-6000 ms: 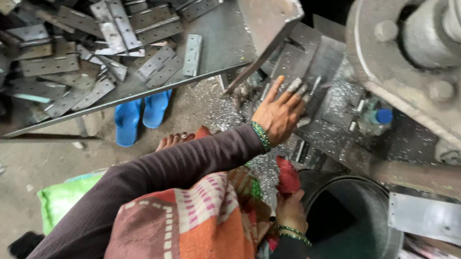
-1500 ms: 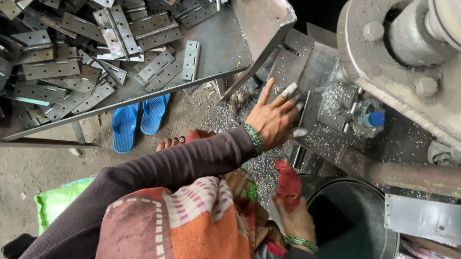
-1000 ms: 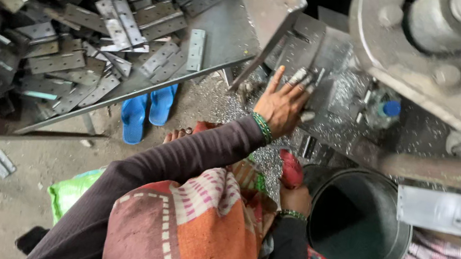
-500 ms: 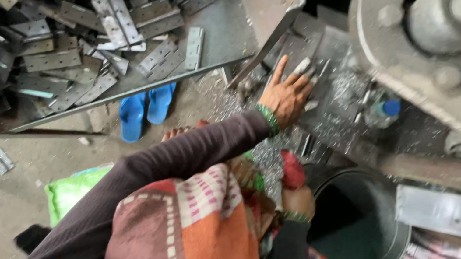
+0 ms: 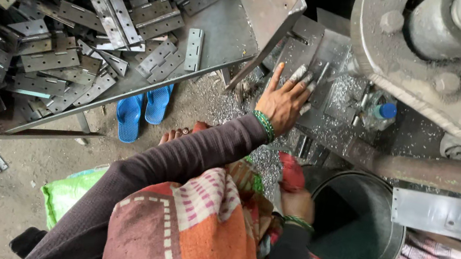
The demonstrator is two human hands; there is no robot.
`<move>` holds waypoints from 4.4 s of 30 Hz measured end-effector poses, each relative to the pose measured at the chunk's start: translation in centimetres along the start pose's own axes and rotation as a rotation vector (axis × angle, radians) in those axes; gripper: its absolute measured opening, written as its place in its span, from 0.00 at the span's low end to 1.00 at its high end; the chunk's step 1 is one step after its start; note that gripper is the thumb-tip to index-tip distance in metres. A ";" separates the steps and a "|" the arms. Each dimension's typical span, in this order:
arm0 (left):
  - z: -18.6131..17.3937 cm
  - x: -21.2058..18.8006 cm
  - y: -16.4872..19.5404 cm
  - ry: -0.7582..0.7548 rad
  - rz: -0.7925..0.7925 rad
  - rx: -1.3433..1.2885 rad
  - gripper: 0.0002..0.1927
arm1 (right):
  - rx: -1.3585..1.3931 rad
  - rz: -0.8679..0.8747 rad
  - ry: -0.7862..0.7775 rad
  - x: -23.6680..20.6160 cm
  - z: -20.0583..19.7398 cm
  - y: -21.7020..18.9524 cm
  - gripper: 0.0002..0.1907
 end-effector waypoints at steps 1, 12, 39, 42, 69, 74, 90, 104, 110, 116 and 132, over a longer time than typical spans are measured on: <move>0.0 0.1 0.0 -0.009 0.002 -0.006 0.26 | 0.024 0.044 0.045 -0.1 1.0 0.4 0.31; 0.5 0.1 -0.1 -0.129 -0.002 -0.004 0.29 | 0.038 -0.099 -0.059 0.9 -0.9 0.5 0.28; 2.2 3.4 -1.9 -0.222 -0.037 0.057 0.27 | 0.081 -0.021 -0.017 2.7 5.0 1.7 0.31; 2.7 2.1 -1.8 -0.340 -0.048 0.027 0.25 | 0.131 -0.007 -0.024 2.9 6.3 1.2 0.30; 3.2 4.0 -2.1 -0.257 0.062 0.163 0.29 | 0.121 -0.121 0.016 1.1 2.1 1.7 0.30; 2.2 2.8 -2.3 -0.143 -0.007 0.090 0.31 | 0.168 -0.138 0.051 1.4 3.5 1.7 0.29; -11.4 -16.1 -18.2 0.108 -0.651 0.333 0.34 | 0.088 -0.178 -0.011 5.3 6.6 2.7 0.31; -12.4 -16.5 -19.3 -0.006 -0.587 0.231 0.13 | 0.207 -0.177 0.037 2.4 4.7 2.0 0.30; -13.4 -8.8 -12.5 0.184 -0.254 -0.204 0.11 | 0.168 -0.114 0.058 2.2 4.4 1.8 0.31; -7.7 -1.6 -4.7 0.011 0.217 -0.355 0.18 | 0.169 -0.118 0.071 1.5 3.7 1.3 0.31; -1.9 -0.3 0.9 -0.069 0.045 -0.016 0.31 | -0.016 -0.237 -0.112 2.4 -0.5 1.0 0.30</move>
Point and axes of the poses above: each hand's wrist, its own x-axis towards the middle knuckle, its own z-axis out of the palm, y = z × x, the point moved 6 cm from there along x, towards the middle knuckle, and after that the axes turned 13 degrees about z, right-handed, at the moved point
